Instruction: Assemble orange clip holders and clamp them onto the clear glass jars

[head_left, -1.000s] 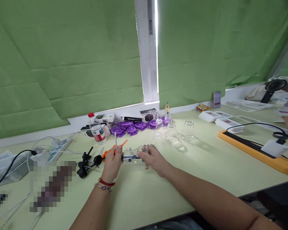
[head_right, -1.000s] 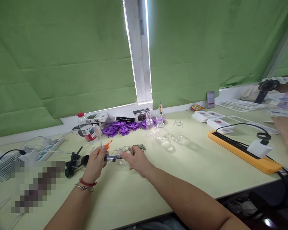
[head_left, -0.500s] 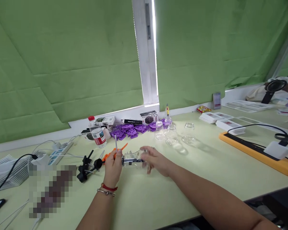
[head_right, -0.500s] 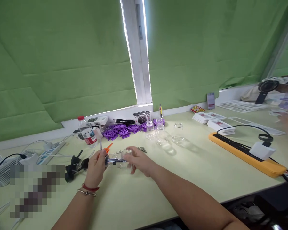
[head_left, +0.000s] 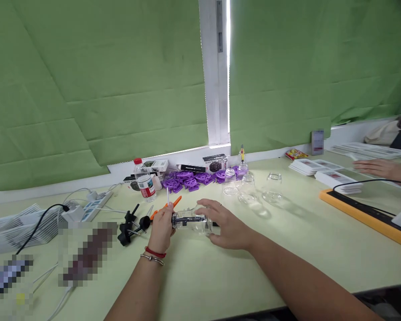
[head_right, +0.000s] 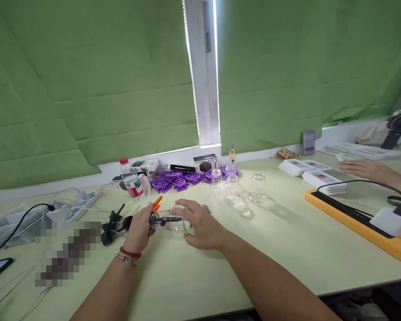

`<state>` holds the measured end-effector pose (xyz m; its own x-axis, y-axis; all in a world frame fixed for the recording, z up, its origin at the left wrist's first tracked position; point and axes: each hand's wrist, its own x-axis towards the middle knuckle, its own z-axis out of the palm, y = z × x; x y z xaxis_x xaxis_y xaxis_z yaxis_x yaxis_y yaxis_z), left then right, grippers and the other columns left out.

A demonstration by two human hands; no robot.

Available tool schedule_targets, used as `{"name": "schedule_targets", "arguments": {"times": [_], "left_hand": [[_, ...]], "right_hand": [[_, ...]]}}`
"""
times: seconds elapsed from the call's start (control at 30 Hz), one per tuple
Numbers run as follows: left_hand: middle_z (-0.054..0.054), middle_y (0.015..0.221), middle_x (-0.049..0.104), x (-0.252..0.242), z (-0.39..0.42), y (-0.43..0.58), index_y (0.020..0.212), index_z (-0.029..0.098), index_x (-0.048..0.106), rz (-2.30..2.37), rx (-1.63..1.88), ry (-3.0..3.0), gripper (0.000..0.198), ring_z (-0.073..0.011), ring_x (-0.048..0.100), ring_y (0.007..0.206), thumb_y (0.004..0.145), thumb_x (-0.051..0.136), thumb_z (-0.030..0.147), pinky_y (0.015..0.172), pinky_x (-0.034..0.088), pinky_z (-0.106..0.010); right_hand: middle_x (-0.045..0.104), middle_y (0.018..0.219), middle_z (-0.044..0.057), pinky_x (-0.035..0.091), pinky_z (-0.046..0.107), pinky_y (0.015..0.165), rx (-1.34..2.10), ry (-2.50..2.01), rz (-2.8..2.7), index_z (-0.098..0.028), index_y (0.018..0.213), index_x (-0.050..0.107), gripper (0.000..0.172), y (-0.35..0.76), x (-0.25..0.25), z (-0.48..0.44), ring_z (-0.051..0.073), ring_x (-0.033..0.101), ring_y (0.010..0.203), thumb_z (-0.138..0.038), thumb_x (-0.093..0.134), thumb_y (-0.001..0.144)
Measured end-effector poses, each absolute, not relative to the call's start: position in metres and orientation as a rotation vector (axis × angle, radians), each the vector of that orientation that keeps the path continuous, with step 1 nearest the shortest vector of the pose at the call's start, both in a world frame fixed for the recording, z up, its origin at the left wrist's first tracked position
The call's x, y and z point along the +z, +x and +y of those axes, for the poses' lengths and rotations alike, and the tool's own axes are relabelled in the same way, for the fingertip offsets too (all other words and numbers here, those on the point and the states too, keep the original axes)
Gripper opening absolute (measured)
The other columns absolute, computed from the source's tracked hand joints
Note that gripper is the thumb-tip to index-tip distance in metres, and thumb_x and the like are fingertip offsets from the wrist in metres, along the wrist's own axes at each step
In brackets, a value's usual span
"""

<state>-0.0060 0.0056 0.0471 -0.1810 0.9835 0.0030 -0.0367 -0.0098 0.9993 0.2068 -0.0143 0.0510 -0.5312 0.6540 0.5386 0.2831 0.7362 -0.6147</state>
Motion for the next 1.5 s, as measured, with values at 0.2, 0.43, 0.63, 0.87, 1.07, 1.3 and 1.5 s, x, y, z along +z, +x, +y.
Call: {"name": "schedule_targets", "arguments": {"times": [0.2, 0.43, 0.63, 0.87, 1.07, 1.3, 1.5], "left_hand": [[0.009, 0.043, 0.039, 0.051, 0.012, -0.021, 0.063, 0.021, 0.044, 1.348, 1.369, 0.885, 0.044, -0.0051, 0.028, 0.029, 0.070, 0.058, 0.062, 0.031, 0.016, -0.020], [0.008, 0.047, 0.039, 0.051, 0.013, -0.029, 0.061, 0.020, 0.046, 1.310, 1.711, 0.879, 0.041, -0.0051, 0.034, 0.032, 0.072, 0.058, 0.057, 0.032, 0.024, -0.021], [0.010, 0.045, 0.036, 0.049, 0.015, -0.027, 0.058, 0.021, 0.040, 1.261, 1.751, 0.891, 0.038, -0.0053, 0.034, 0.030, 0.071, 0.062, 0.050, 0.031, 0.026, -0.022], [0.008, 0.043, 0.046, 0.045, 0.014, -0.022, 0.063, 0.019, 0.047, 1.149, 1.542, 1.000, 0.028, -0.0066, 0.038, 0.030, 0.067, 0.067, 0.038, 0.031, 0.026, -0.020], [0.005, 0.052, 0.053, 0.039, 0.012, -0.022, 0.070, 0.017, 0.050, 1.095, 1.391, 1.108, 0.026, -0.0083, 0.045, 0.037, 0.065, 0.069, 0.035, 0.033, 0.031, -0.020], [0.007, 0.059, 0.052, 0.046, 0.004, -0.018, 0.085, 0.020, 0.046, 1.058, 1.261, 1.239, 0.037, -0.0071, 0.044, 0.043, 0.064, 0.072, 0.035, 0.039, 0.032, -0.019], [0.009, 0.060, 0.053, 0.049, 0.001, -0.010, 0.089, 0.023, 0.035, 1.072, 1.233, 1.290, 0.046, -0.0041, 0.035, 0.042, 0.068, 0.071, 0.042, 0.041, 0.025, -0.017]], "right_hand": [[0.047, 0.138, 0.001, 0.024, 0.054, 0.108, -0.222, -0.485, -2.382, -0.033, 0.113, 0.057, 0.040, 0.210, 0.061, -0.021, 0.027, 0.018, 0.140, -0.005, 0.043, 0.088], [0.040, 0.137, 0.008, 0.039, 0.049, 0.103, -0.013, -0.751, -2.067, -0.030, 0.126, 0.046, 0.054, 0.240, 0.066, -0.029, 0.027, 0.031, 0.134, -0.006, 0.048, 0.079], [0.036, 0.136, 0.011, 0.054, 0.038, 0.081, 0.546, -1.252, -1.345, -0.030, 0.128, 0.038, 0.068, 0.308, 0.020, -0.040, 0.027, 0.052, 0.115, -0.029, 0.067, 0.066], [0.051, 0.128, 0.009, 0.042, 0.043, 0.095, 0.444, -1.757, -1.345, -0.026, 0.120, 0.042, 0.071, 0.354, -0.018, -0.036, 0.031, 0.046, 0.121, -0.042, 0.071, 0.057], [0.057, 0.120, 0.013, 0.041, 0.043, 0.092, 0.154, -1.962, -1.484, -0.018, 0.124, 0.044, 0.071, 0.357, -0.017, -0.006, 0.033, 0.051, 0.113, -0.045, 0.065, 0.062], [0.049, 0.127, 0.017, 0.037, 0.044, 0.098, 0.014, -1.990, -1.484, -0.014, 0.130, 0.039, 0.081, 0.358, -0.024, 0.016, 0.035, 0.045, 0.119, -0.048, 0.068, 0.062], [0.044, 0.132, 0.018, 0.027, 0.050, 0.106, -0.260, -1.546, -1.589, -0.015, 0.133, 0.035, 0.067, 0.318, 0.008, -0.021, 0.034, 0.035, 0.127, -0.044, 0.058, 0.078]]}}
